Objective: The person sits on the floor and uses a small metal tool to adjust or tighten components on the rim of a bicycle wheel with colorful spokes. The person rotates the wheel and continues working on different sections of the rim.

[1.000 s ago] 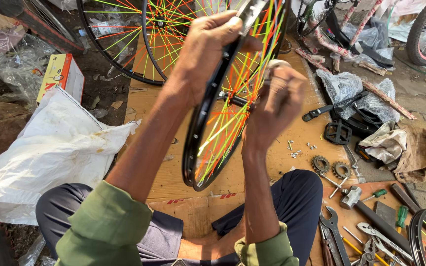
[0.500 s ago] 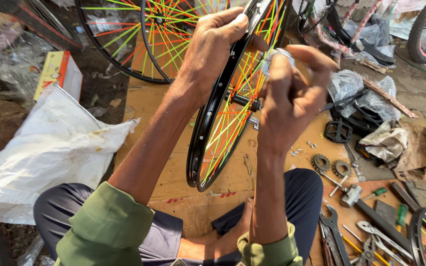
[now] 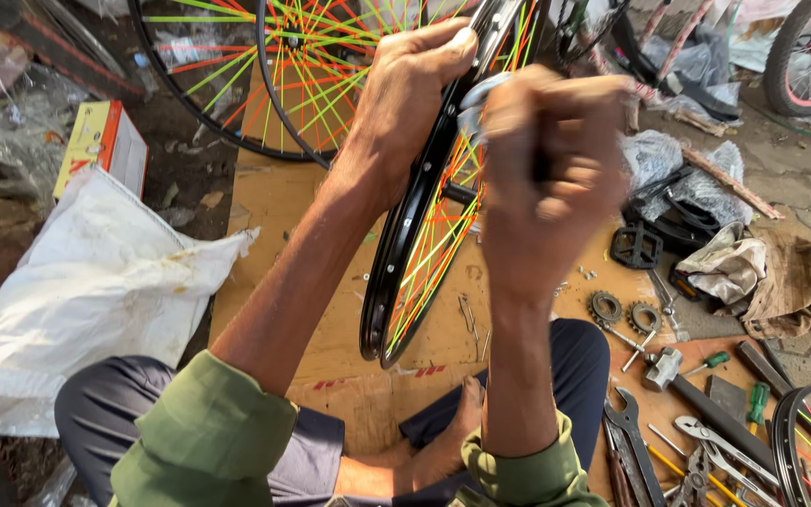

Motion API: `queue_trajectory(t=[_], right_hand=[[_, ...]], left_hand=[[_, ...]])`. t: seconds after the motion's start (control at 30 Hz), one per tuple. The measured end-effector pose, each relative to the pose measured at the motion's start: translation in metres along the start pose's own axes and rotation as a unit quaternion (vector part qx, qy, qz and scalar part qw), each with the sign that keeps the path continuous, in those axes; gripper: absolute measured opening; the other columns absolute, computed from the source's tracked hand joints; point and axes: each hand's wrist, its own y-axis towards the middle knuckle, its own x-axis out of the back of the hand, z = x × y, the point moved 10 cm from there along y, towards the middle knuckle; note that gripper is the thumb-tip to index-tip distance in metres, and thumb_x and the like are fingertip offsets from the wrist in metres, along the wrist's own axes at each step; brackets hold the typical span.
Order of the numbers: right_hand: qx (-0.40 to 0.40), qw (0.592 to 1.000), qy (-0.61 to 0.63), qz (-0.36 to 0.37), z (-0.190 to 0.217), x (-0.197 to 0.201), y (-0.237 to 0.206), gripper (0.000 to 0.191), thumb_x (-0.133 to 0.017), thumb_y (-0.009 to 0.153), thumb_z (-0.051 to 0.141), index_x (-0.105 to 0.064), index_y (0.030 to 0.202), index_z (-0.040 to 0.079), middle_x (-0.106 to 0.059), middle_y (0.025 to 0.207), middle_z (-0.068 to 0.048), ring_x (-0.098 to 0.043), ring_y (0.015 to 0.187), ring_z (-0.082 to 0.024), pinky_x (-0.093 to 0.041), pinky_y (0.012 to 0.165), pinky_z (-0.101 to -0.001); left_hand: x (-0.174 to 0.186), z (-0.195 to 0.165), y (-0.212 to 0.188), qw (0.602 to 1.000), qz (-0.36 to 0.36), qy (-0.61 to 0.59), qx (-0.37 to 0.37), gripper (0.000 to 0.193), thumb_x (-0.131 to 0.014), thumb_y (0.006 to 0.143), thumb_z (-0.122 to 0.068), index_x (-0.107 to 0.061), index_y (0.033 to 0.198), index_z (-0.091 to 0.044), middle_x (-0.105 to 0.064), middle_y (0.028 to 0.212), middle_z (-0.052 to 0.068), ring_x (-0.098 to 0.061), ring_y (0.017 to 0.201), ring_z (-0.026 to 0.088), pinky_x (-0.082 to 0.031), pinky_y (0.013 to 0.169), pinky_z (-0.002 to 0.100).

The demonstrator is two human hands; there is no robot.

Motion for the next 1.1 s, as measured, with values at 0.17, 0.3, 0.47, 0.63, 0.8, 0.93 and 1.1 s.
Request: queue_trajectory(t=[0.17,0.3,0.47,0.63,0.8,0.93,1.1], right_hand=[[0.025,0.993,0.058,-0.099,-0.005,0.032,0.005,0.01,-0.065,0.106,0.012,-0.059,0.11,0.005,-0.07,0.089,-0.004,-0.058,0.06,-0.004,-0.045,0.052,-0.0232],[-0.13,0.991,0.009,-0.012,-0.068,0.022,-0.008,0.015,-0.068,0.111,0.018,-0.062,0.112,0.005,-0.071,0.096,-0.006,-0.066,0.077,-0.009,-0.056,0.062,-0.027],[-0.199,0.972,0.079,0.091,-0.123,-0.014,-0.042,0.016,-0.07,0.106,0.013,-0.058,0.109,0.005,-0.075,0.103,-0.006,-0.068,0.095,-0.009,-0.056,0.085,-0.0251],[-0.144,0.985,-0.003,0.095,-0.115,-0.032,-0.06,0.035,-0.082,0.092,0.002,-0.057,0.117,0.003,-0.069,0.12,-0.007,-0.07,0.108,-0.014,-0.061,0.093,-0.0306],[-0.054,0.989,-0.108,0.085,-0.092,-0.034,-0.055,0.047,-0.082,0.093,0.001,-0.058,0.134,0.004,-0.065,0.126,-0.01,-0.072,0.115,-0.019,-0.062,0.099,-0.033],[-0.066,0.994,-0.059,0.071,-0.099,-0.039,-0.052,0.049,-0.082,0.093,0.004,-0.059,0.136,0.003,-0.067,0.126,-0.01,-0.072,0.114,-0.021,-0.061,0.1,-0.0329],[-0.078,0.986,-0.054,0.14,-0.108,-0.053,-0.051,0.037,-0.079,0.097,0.009,-0.064,0.131,0.004,-0.07,0.124,-0.009,-0.066,0.113,-0.018,-0.053,0.098,-0.0295]], left_hand=[[0.001,-0.003,0.003,0.998,-0.008,0.067,0.004,0.027,-0.054,0.105,-0.018,-0.073,0.106,0.001,-0.076,0.084,0.007,-0.065,0.073,0.01,-0.051,0.072,0.027],[0.013,-0.016,0.008,0.985,0.049,0.166,0.005,0.024,-0.056,0.106,-0.016,-0.071,0.096,0.0,-0.077,0.086,0.006,-0.066,0.073,0.008,-0.056,0.075,0.028],[0.052,-0.02,0.013,0.948,-0.014,0.318,0.017,0.018,-0.053,0.102,-0.013,-0.065,0.093,-0.003,-0.07,0.075,0.001,-0.053,0.059,0.009,-0.043,0.053,0.033],[0.05,-0.033,0.01,0.933,0.015,0.344,-0.104,0.026,-0.056,0.113,-0.021,-0.069,0.102,-0.001,-0.063,0.08,-0.003,-0.06,0.074,0.005,-0.048,0.066,0.03],[0.065,-0.033,0.002,0.891,-0.05,0.443,-0.081,0.026,-0.055,0.112,-0.025,-0.069,0.105,-0.005,-0.067,0.075,-0.002,-0.053,0.064,0.006,-0.045,0.06,0.03],[0.066,-0.039,0.0,0.887,-0.057,0.448,-0.098,0.025,-0.054,0.11,-0.024,-0.072,0.115,-0.008,-0.066,0.072,0.0,-0.052,0.063,0.006,-0.043,0.057,0.031],[0.065,-0.04,-0.003,0.912,-0.026,0.388,-0.132,0.027,-0.053,0.114,-0.024,-0.071,0.122,-0.006,-0.074,0.085,0.0,-0.071,0.079,0.004,-0.053,0.067,0.028]])
